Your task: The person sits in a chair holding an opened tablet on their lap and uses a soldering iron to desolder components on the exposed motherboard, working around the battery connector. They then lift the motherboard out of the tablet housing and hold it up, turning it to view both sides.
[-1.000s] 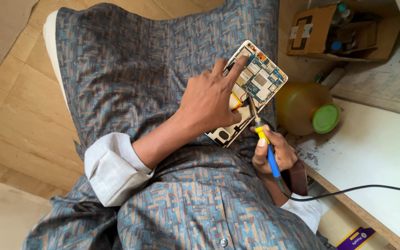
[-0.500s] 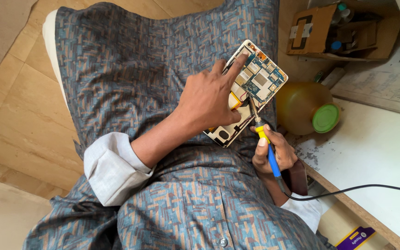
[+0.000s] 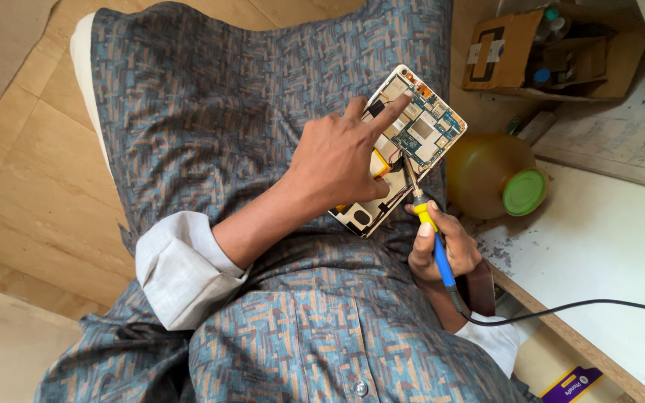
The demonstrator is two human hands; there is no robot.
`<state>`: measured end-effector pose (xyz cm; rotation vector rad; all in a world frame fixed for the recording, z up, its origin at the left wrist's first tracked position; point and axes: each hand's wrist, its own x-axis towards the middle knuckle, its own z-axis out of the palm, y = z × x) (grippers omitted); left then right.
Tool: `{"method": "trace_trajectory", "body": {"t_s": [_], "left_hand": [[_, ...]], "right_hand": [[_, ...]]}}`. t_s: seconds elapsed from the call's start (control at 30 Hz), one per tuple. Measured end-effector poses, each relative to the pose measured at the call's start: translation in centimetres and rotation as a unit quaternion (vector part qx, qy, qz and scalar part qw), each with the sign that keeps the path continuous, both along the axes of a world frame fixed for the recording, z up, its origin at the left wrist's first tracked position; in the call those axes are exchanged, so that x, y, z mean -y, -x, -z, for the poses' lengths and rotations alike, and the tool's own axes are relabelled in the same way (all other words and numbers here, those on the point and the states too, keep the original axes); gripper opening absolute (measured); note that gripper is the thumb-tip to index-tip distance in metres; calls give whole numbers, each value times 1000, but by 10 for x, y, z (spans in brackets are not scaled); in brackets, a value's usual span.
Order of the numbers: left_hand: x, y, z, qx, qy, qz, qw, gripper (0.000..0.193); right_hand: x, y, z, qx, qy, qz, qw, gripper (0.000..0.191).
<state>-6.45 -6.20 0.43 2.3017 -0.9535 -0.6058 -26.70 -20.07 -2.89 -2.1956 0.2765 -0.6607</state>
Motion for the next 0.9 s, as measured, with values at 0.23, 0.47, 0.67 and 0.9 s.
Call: {"method": "trace_trajectory", "body": {"t_s": [0.23, 0.47, 0.67, 0.9], "left_hand": [[0, 0, -2, 4, 7, 0, 1000, 110], [0, 1, -2, 6, 1, -1, 1000, 108], [1, 2, -1, 11, 6, -4, 1000, 108], [1, 1, 0, 6, -3, -2, 1000, 108]], "right_hand": [[1, 0, -2, 15, -14, -1, 1000, 31], [0, 3, -3, 0, -18, 8, 1000, 33], [0, 2, -2, -12, -6, 9, 1000, 33], [-2, -1, 0, -2, -1, 12, 1000, 30]]}}
